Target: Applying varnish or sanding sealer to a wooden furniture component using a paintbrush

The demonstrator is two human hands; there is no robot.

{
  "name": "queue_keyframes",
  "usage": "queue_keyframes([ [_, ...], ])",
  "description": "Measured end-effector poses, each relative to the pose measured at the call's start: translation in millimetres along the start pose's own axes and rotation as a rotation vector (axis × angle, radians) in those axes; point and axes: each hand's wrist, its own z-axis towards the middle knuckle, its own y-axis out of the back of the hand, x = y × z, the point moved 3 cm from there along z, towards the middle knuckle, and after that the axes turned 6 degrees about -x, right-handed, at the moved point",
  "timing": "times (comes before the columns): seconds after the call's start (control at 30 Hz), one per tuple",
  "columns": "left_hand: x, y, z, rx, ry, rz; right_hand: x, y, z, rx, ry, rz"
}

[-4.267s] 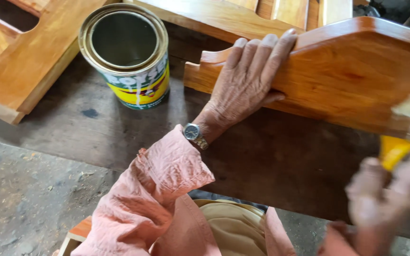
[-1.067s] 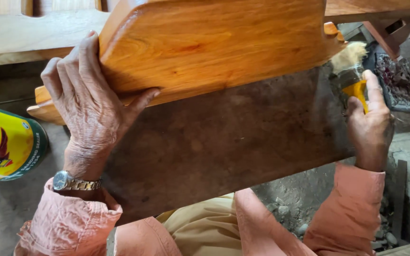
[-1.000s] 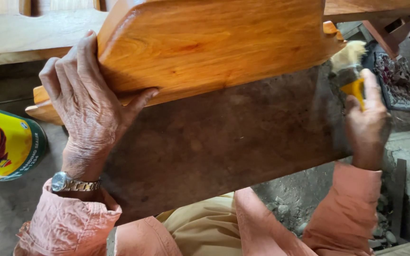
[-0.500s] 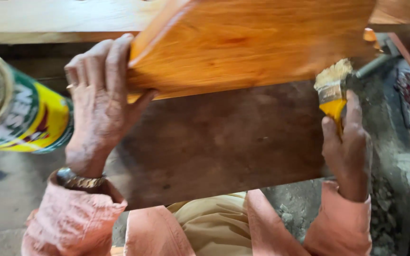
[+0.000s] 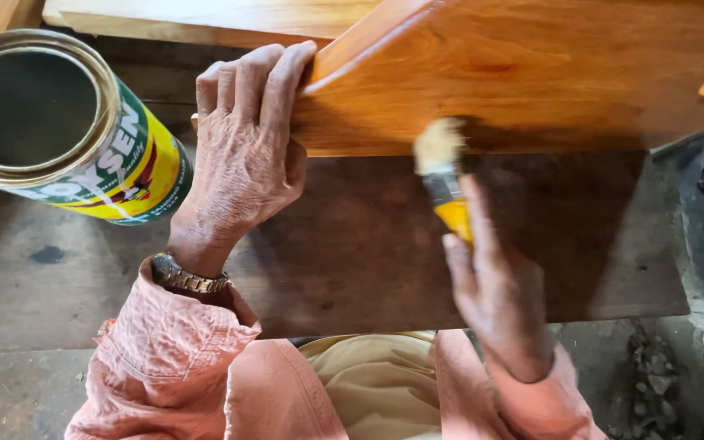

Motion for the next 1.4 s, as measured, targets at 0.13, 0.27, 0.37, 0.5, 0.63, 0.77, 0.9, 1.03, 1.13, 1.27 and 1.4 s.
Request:
queue_keyframes([
  [0.13, 3.2, 6.8, 1.7, -0.034, 0.001, -0.047, 35.5, -23.0, 11.3, 0.06, 0.201, 0.08],
  [0.27, 9.5, 13.5, 1.1, -0.018, 0.073, -0.067, 61.6, -31.7, 23.1, 0.068, 0.308, 0.075],
  [0.37, 18.9, 17.7, 3.8, 0.047, 0.162, -0.211, 80.1, -36.2, 30.2, 0.125, 0.347, 0.047],
  [0.5, 21.9, 25.1, 12.7, 0.115, 0.204, -0.3, 109.1, -51.4, 36.2, 0.155, 0.425, 0.019],
  [0.63, 23.0, 25.5, 14.3, 0.104, -0.12, -0.144, 137.8, -73.5, 35.4, 0.141, 0.51, -0.018],
  [0.77, 21.9, 33.8, 24.1, 0.169, 0.131, -0.365, 140.9, -73.1, 35.1, 0.108, 0.581, -0.195],
  [0.9, 21.6, 21.3, 21.6, 0.157, 0.035, -0.266, 104.2, -43.9, 39.5, 0.138, 0.359, 0.092],
  [1.03, 15.5, 14.5, 19.8, 0.178, 0.082, -0.243, 44.9, -14.3, 27.0, 0.107, 0.263, 0.098],
  [1.13, 11.2, 2.5, 13.6, 0.133, 0.091, -0.088, 3.9, 12.2, 20.5, 0.002, 0.178, 0.058],
  [1.27, 5.2, -5.9, 11.7, 0.092, 0.049, 0.027, -73.9, 24.4, 9.2, 0.005, 0.037, -0.014],
  [1.4, 6.5, -14.8, 6.7, 0.02, 0.063, 0.116, -148.5, 38.8, -2.3, 0.098, -0.353, -0.347],
])
